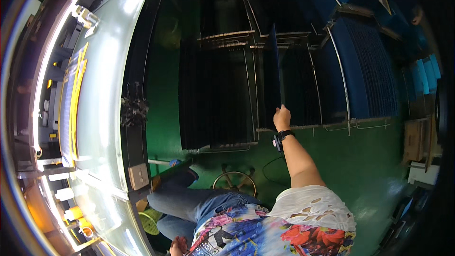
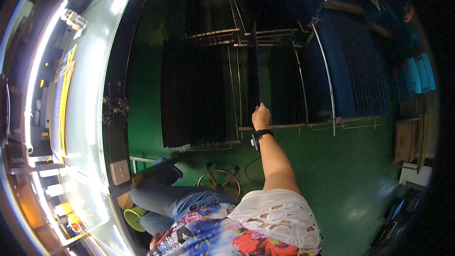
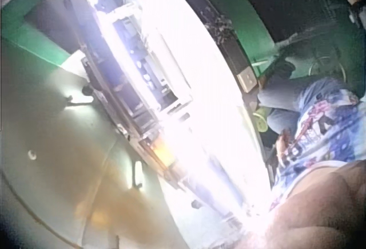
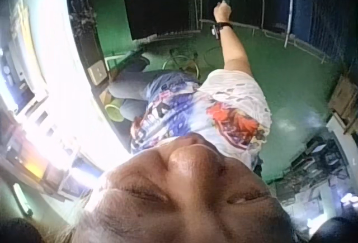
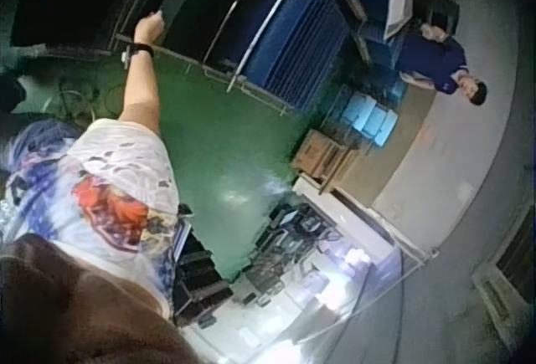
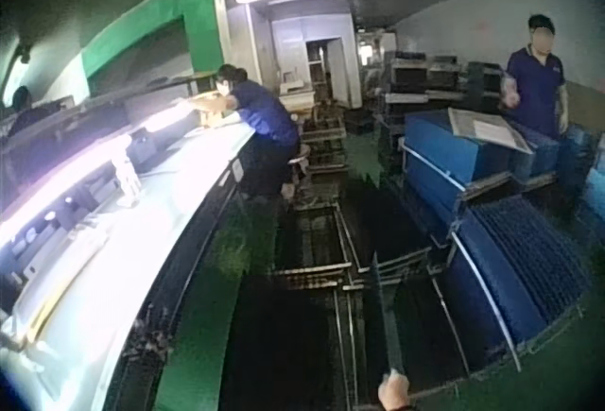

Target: Inserts blue backing sheets and patterned circuit films into a vertical rack for inspection or processing.

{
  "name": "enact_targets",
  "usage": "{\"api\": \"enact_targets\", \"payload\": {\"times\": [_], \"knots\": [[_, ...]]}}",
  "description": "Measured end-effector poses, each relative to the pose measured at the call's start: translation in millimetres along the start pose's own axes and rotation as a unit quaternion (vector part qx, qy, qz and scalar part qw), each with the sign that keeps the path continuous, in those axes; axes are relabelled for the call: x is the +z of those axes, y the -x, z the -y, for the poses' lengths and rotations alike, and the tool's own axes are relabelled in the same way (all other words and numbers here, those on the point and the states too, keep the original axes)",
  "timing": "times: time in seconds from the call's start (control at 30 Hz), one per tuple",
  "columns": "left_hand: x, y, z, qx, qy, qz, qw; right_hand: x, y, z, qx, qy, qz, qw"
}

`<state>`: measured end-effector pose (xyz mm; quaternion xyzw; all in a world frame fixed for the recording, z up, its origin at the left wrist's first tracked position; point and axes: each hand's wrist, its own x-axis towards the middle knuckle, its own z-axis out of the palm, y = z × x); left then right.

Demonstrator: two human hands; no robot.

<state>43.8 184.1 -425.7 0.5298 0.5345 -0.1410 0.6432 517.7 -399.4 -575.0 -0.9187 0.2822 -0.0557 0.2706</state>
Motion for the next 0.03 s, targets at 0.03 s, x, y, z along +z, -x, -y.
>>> {"api": "enact_targets", "payload": {"times": [0.03], "knots": [[-14.9,-30.1,-12.1,0.007,-0.001,0.004,1.000,2.0,-2.1,1.4,0.007,-0.003,0.018,1.000]]}}
